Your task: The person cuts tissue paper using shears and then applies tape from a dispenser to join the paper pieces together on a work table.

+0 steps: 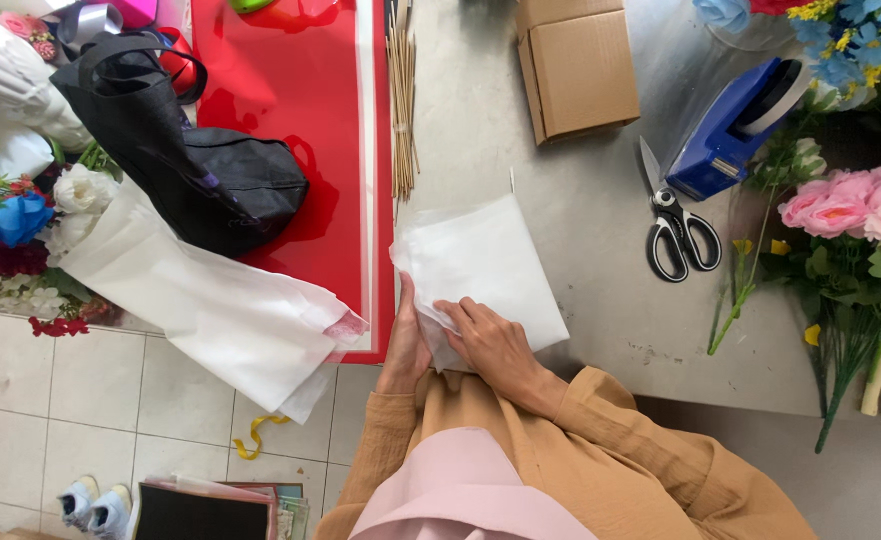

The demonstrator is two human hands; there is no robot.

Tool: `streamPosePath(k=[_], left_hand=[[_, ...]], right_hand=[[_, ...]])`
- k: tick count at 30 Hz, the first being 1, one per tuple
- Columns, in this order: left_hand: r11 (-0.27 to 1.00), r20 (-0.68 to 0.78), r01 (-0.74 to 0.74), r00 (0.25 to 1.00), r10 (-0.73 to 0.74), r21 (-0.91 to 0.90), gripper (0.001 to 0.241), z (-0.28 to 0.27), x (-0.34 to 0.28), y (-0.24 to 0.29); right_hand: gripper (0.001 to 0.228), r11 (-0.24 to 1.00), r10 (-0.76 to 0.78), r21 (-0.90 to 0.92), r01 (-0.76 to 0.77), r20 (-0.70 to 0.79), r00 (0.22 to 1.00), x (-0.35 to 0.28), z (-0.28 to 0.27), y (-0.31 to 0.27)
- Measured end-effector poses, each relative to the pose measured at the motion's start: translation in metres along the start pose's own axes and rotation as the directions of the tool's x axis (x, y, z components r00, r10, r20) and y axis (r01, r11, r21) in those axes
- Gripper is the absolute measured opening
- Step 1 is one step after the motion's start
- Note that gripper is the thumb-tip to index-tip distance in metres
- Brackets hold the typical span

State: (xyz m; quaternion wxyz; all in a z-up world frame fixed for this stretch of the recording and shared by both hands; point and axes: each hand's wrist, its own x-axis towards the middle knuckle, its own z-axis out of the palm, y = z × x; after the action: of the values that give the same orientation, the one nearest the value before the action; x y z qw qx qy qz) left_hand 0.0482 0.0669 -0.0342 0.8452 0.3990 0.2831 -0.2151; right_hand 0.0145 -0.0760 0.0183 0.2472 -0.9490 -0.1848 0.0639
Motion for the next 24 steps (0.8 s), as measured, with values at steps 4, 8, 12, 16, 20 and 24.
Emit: streamPosePath(k=[4,8,12,16,20,24], left_hand=[[0.980,-0.037,0.032,0.999,-0.025,0.199,0.081,-0.013,0.001,-0.009],[0.924,-0.097,-0.040,0.992,0.083,0.380,0.062,0.019,-0.014,0.013],[0.814,-0.145,-0.034,0.979,0.144,0.580,0.057,0.007,-0.007,0.013],[0.758,-0.119,-0.060,0.976,0.180,0.650,0.045,0.000,0.002,0.010],[0.739,-0.050,-0.146,0.970,0.237,0.657,0.040,-0.004,0.002,0.009],[0.732,0.091,-0.318,0.939,0.333,0.603,0.041,0.026,-0.018,0.033]], right_hand=[[0.047,0.946,0.086,0.311,-0.092,0.034,0.996,0.003,-0.004,0.011],[0.040,0.906,0.291,0.356,-0.230,-0.127,0.948,0.008,-0.018,0.072],[0.057,0.817,0.503,0.386,-0.428,-0.116,0.856,0.008,-0.017,0.111],[0.073,0.755,0.519,0.437,-0.489,0.059,0.853,0.017,-0.018,0.108],[0.058,0.743,0.479,0.453,-0.493,0.154,0.864,0.020,-0.009,0.118],[0.037,0.532,0.455,0.769,-0.353,0.092,0.886,0.019,-0.069,0.081]])
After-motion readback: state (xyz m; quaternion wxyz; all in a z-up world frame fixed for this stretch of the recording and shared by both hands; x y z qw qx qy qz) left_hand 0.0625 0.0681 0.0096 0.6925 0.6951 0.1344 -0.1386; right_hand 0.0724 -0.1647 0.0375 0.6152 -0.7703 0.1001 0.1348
